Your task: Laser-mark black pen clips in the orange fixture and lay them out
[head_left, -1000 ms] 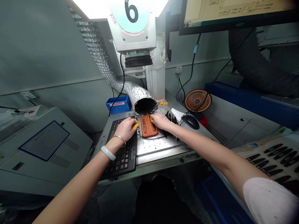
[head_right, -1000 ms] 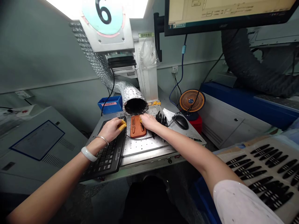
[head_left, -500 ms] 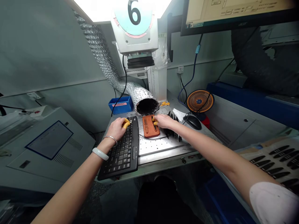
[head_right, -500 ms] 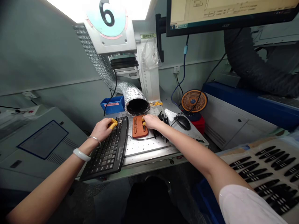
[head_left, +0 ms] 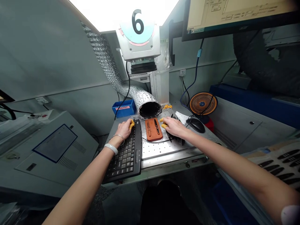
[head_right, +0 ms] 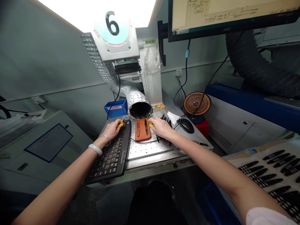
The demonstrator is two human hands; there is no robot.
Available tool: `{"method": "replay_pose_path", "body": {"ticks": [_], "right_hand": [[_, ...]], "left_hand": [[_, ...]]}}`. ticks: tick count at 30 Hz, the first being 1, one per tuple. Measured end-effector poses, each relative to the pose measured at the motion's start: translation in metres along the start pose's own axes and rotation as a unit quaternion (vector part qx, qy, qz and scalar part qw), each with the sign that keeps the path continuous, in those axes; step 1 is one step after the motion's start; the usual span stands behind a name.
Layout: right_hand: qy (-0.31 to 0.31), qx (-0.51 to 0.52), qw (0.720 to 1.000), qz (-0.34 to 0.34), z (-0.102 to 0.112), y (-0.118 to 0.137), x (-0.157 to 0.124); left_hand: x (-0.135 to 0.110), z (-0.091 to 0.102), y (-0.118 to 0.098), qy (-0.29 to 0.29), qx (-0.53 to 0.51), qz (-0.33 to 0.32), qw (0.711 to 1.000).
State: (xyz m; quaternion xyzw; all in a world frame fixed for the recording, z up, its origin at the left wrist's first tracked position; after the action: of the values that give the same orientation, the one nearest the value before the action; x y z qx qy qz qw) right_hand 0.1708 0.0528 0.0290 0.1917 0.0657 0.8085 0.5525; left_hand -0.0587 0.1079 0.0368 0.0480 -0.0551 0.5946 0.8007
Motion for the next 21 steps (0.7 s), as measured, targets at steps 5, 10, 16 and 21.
{"method": "replay_pose_path", "body": {"ticks": [5, 10, 16, 21], "right_hand": [[-0.030, 0.054, 0.998, -0.009, 0.024, -0.002, -0.024], [-0.039, 0.213, 0.976, -0.007, 0.043, 0.011, -0.065], [-0.067, 0.338, 0.939, -0.007, 0.065, 0.027, -0.113], [-0.090, 0.351, 0.932, -0.014, 0.085, 0.033, -0.136]], "left_hand": [[-0.025, 0.025, -0.045, -0.023, -0.001, -0.076, 0.997], [-0.101, 0.064, -0.138, -0.093, 0.040, -0.266, 0.959], [-0.174, 0.106, -0.203, -0.209, 0.051, -0.410, 0.886], [-0.194, 0.121, -0.227, -0.260, 0.070, -0.441, 0.856]]}}
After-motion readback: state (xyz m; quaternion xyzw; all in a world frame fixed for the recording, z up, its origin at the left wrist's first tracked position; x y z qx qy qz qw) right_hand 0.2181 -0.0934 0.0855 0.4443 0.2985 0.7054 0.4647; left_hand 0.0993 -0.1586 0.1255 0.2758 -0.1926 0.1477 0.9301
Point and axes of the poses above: each hand's wrist, its own x-axis towards the middle knuckle, its own z-axis out of the back of the hand, y = z × x, the point moved 9 cm from there along x, towards the middle knuckle, and after that the axes turned 1 degree about z, right-handed, at the moved point
